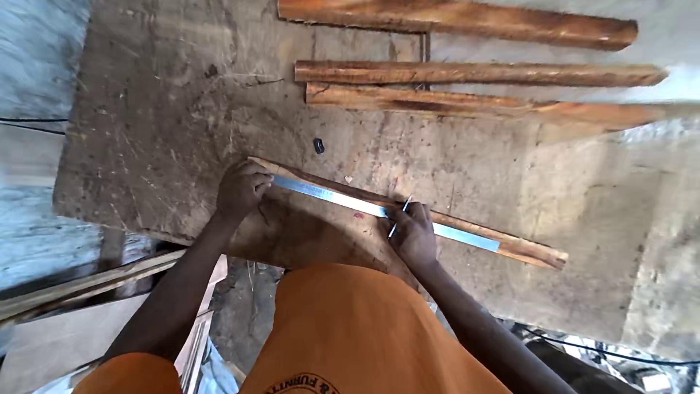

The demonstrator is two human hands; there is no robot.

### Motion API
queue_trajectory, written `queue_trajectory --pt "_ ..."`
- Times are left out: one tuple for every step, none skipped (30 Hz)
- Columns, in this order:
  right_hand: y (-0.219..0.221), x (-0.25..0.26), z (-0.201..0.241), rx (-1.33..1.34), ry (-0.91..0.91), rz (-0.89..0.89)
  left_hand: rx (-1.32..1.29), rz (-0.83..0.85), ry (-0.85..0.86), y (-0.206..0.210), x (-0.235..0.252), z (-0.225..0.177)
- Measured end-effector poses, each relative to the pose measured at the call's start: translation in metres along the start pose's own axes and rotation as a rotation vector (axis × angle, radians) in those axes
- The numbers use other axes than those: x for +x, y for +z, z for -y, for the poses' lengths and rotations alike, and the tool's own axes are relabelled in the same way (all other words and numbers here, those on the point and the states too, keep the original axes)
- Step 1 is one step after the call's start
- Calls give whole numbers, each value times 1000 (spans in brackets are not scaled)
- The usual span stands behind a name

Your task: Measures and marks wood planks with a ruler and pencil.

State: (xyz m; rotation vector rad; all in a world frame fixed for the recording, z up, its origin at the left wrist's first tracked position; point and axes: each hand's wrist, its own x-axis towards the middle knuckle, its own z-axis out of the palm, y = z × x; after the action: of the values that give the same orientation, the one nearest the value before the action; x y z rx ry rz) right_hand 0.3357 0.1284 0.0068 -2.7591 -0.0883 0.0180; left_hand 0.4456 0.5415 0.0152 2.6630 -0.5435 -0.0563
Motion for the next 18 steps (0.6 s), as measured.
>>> queue_trajectory --pt "0 0 1 0 1 -1 4 2 -13 0 0 -1" --pt "0 0 1 3 3 -5 6 5 -23 0 0 -1" --pt "0 1 1 7 8 -4 8 7 -29 1 0 -1" --pt "1 1 1 12 11 -6 8 1 -30 1 0 -1" --pt "1 1 1 8 16 -6 7 0 -33 1 0 -1" --pt "1 1 2 1 20 -9 7 -5 -34 1 0 -1" --pt "1 1 2 6 23 -11 8 -13 -34 2 0 -1" --pt "0 1 3 11 21 -14 7 -16 -35 2 0 -2" --pt "0 1 3 14 18 -13 2 -14 -38 2 0 -2" --pt "0 1 2 16 9 -12 3 -3 -44 1 0 -3" --pt "0 1 2 16 3 -9 5 9 -48 0 1 -3" --pt "0 1 3 15 7 2 7 16 -48 -1 1 -3" --pt "0 1 3 12 9 8 8 18 -44 -2 1 -2" --pt "2 0 3 6 4 4 6 13 -31 -2 0 -2" --pt "3 -1 3 -1 -2 -6 6 11 -21 -3 -1 -2" --pt "4 -2 2 -4 -7 -11 0 15 -10 -4 -2 -3" --pt "3 -3 2 -3 -17 -14 0 19 2 -6 -2 -3" --pt "3 -4 0 -4 -32 -8 10 37 4 -9 -2 -5"
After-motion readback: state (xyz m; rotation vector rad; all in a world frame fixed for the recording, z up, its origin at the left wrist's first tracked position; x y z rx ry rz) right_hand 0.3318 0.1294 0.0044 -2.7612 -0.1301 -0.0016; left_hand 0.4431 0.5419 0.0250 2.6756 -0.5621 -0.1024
